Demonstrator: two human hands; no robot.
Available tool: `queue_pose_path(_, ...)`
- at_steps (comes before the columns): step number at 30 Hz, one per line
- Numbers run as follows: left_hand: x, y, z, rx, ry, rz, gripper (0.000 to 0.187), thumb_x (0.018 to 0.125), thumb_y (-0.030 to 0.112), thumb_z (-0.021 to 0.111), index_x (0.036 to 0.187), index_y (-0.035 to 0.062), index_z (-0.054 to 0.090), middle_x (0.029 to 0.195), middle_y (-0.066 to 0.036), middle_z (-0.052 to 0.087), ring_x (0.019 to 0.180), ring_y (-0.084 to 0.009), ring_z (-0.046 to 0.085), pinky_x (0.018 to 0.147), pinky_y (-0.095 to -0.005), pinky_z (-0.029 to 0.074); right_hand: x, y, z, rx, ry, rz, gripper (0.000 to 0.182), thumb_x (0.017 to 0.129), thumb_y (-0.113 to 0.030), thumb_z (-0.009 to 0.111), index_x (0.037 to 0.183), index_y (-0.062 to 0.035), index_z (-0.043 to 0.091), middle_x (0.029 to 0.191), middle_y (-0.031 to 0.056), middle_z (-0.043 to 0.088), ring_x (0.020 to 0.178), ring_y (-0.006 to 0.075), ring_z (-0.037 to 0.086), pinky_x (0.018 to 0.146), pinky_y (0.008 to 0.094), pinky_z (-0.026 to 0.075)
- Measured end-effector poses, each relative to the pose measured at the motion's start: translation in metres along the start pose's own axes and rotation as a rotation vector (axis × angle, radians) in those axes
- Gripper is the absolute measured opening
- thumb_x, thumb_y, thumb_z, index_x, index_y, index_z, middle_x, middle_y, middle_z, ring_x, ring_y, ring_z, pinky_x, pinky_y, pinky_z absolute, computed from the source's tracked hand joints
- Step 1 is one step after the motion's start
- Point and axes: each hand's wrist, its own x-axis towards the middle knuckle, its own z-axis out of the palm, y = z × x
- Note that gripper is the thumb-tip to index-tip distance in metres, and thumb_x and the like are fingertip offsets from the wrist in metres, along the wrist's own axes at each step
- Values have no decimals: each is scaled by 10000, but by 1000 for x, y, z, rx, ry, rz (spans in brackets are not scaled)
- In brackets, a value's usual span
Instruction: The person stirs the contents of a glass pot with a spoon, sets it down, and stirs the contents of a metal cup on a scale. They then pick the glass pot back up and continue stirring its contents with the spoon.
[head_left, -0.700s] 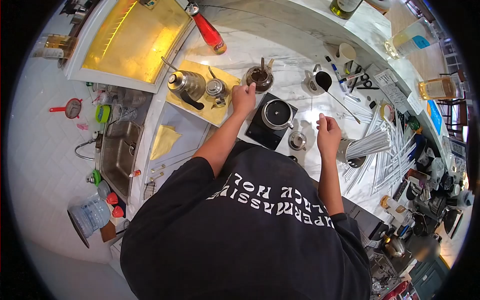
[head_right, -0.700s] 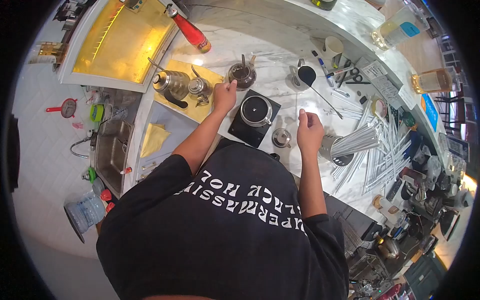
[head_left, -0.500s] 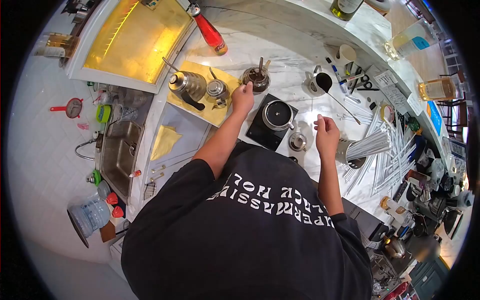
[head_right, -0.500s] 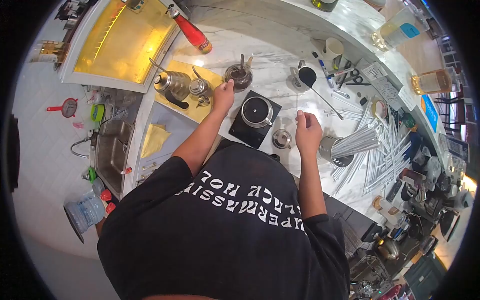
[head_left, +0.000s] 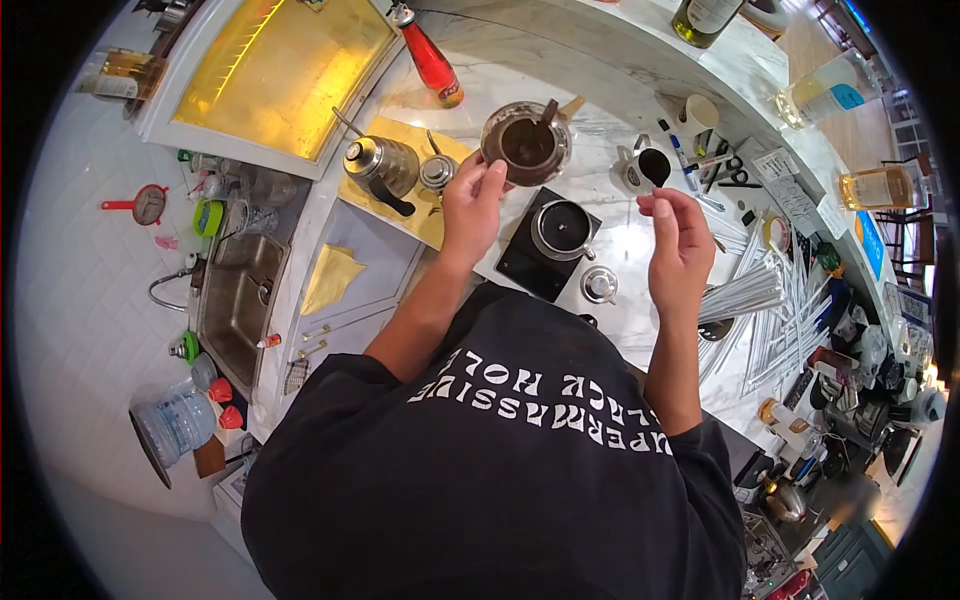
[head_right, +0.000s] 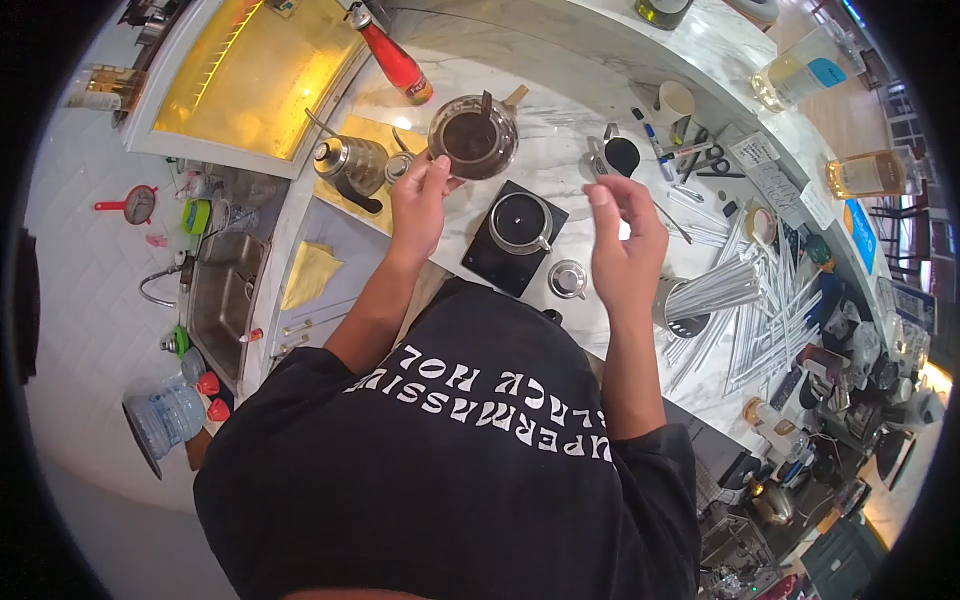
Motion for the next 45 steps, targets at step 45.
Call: queue_pose_path(45,-76,62,18,118,-275,275,232,1011,91,666,1002,-132,729,1516,-309,496,1319,-343,597,1102,-412,464,-48,-38,13,-286,35,-650,198,931,65,673,1117,2,697,834,97,682,747,263,629,915,464,515)
